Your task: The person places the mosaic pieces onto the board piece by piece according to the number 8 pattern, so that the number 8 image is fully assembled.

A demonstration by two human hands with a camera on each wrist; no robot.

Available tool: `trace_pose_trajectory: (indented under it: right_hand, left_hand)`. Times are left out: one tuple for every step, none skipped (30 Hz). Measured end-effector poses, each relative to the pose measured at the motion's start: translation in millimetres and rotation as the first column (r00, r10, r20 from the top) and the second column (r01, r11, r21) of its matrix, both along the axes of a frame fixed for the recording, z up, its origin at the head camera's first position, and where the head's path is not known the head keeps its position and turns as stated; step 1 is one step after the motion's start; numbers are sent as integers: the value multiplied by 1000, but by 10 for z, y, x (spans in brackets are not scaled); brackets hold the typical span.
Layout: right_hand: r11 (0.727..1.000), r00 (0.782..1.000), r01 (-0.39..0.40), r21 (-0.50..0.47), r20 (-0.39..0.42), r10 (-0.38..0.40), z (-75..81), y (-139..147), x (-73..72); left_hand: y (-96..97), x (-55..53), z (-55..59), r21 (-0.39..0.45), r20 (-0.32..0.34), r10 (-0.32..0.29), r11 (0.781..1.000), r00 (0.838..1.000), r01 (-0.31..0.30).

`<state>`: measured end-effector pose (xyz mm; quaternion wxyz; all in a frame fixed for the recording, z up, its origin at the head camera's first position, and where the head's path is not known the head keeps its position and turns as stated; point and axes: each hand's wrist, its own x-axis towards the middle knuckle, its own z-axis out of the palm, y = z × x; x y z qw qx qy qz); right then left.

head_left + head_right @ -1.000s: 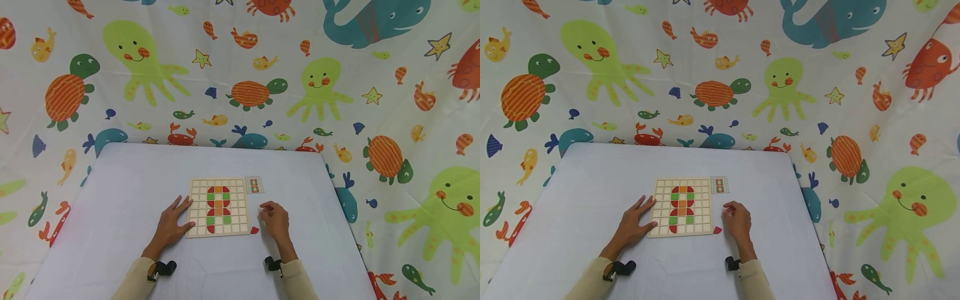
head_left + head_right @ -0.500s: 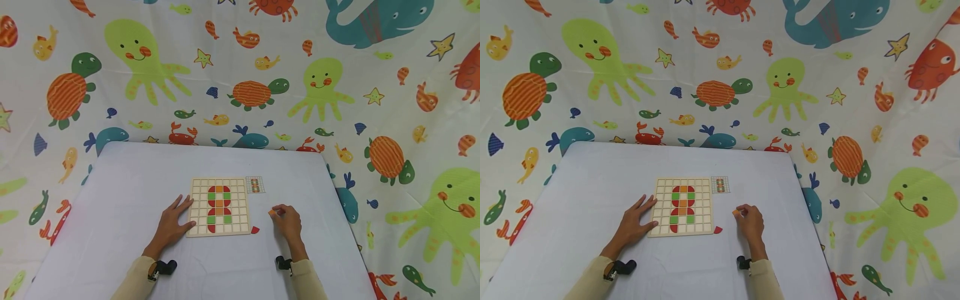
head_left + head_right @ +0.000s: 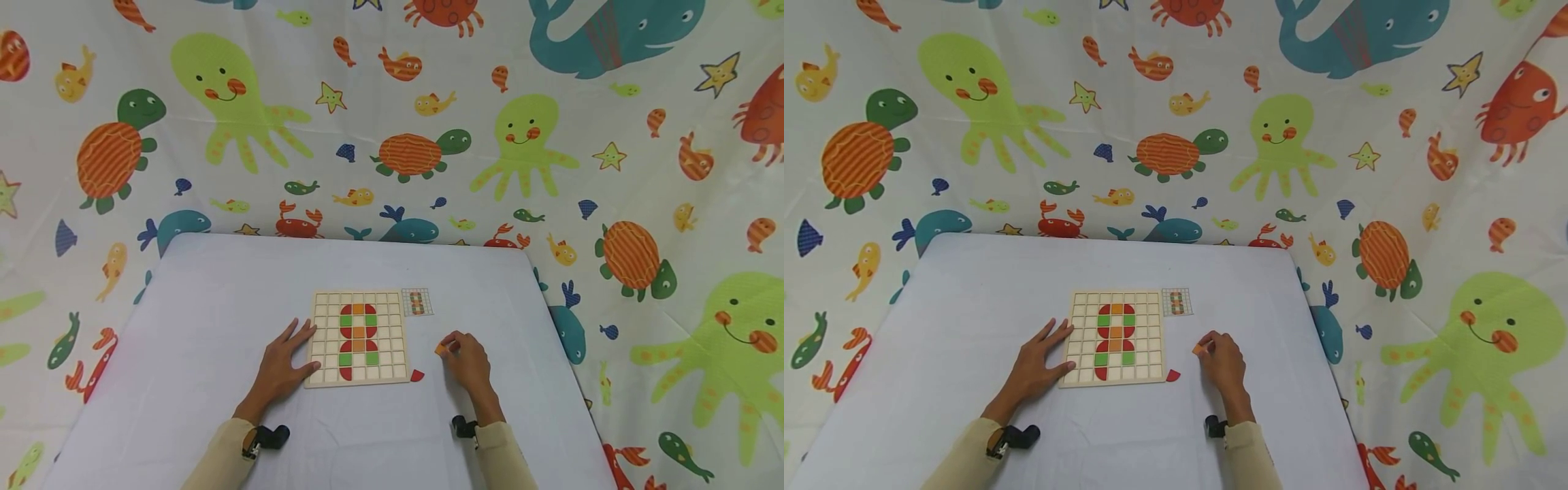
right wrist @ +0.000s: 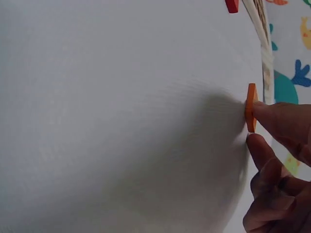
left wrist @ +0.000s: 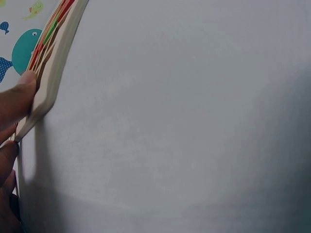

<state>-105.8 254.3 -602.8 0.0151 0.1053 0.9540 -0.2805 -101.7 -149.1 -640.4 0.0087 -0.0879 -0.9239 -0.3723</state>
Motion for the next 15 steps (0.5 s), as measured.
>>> trace_pose_trajectory:
  right_hand:
    - [1000,1000,-8,-1,6,8,6,2,-2]
    - [1000,1000,-18,-1,13,18,12,3,-3]
    - [1000,999,-28,-3,21,28,17,5,-3]
    - [999,999,-38,-6,28,38,24,6,-5]
    - [999,998,-46,-7,34,46,30,6,-8]
    - [998,998,-55,-7,39,55,36,9,-12]
    - [998,997,-66,-4,40,66,42,10,-17]
    - [997,996,-76,-3,40,76,49,12,-22]
    - [997,996,-82,-1,40,82,57,14,-27]
    - [996,995,-87,-1,43,87,65,14,-32]
    - [996,995,-90,-1,45,90,72,17,-38]
    - [996,995,-93,0,46,93,78,20,-41]
    - [995,994,-95,-4,47,95,83,21,-43]
    - [996,994,-91,-14,52,92,87,21,-43]
    - [996,995,-87,-25,55,88,90,18,-39]
  left_hand:
    - [1,2,3,1,1,0,1000,1000,0]
    - [2,4,6,2,1,0,1000,1000,0]
    - [4,6,10,2,3,1,1000,1000,-1]
    - [5,8,14,1,4,1,1000,1000,-1]
    - [6,10,19,1,6,2,1000,1000,-2]
    - [9,11,24,0,7,2,1000,1000,-2]
    - [10,11,28,-2,7,3,1000,1000,-3]
    - [12,11,29,-3,9,4,1000,1000,-4]
    - [13,11,31,-3,10,5,1000,1000,-5]
    - [13,11,32,-3,11,5,1000,1000,-5]
    - [13,11,33,-2,12,6,1000,1000,-6]
    - [13,11,34,-2,12,7,1000,1000,-7]
    - [14,10,34,-2,11,7,1000,1000,-7]
    - [14,10,35,-1,10,7,1000,1000,-7]
    - [15,11,36,1,8,6,1000,1000,-6]
